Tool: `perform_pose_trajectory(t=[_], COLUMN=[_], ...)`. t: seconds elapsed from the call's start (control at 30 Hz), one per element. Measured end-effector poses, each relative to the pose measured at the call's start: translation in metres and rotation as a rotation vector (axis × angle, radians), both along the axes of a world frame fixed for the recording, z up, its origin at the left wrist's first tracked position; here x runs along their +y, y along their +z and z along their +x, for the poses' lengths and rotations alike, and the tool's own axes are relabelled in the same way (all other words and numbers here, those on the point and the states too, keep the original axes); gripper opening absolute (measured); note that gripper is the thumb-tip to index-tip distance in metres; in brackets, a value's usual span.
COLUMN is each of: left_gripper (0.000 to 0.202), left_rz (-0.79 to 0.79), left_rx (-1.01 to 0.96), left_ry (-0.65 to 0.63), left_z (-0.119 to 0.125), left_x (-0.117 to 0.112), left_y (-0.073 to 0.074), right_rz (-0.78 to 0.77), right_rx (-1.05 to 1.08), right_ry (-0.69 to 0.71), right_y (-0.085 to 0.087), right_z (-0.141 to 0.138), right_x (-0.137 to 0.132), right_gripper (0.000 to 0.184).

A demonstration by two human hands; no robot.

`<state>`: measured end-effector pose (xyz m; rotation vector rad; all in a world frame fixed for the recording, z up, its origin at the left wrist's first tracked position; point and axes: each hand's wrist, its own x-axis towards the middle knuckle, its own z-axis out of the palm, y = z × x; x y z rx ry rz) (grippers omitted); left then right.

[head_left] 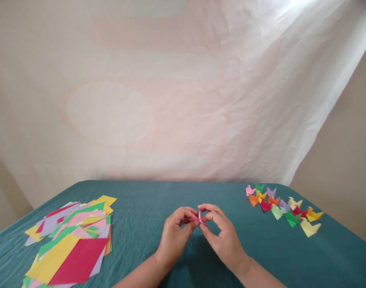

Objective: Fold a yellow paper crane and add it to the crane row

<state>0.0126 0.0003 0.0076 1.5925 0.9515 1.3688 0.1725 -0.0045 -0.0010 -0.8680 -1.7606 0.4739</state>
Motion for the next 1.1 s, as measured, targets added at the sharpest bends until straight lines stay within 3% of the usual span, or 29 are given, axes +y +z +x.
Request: perform_pose_trajectory(t=[0.33, 1.1], left_gripper=[0.008, 0.009], left_rz=[-0.088, -0.086], left_rx=[-0.108, -0.109], left_ry=[-0.070, -0.040], left_z=[-0.0005, 0.0005], left_x=[0.0020, 0.0012], left_y=[-0.0026, -0.0012], right_rz=[0.004, 0.016], right_rx=[0.010, -0.040], right_ry=[0.001, -0.019], right_y=[0.0007, 0.0003], right_z=[-0.0006, 0.0004], right_x=[-0.0020, -0.0025], right_gripper=[0.010, 0.010])
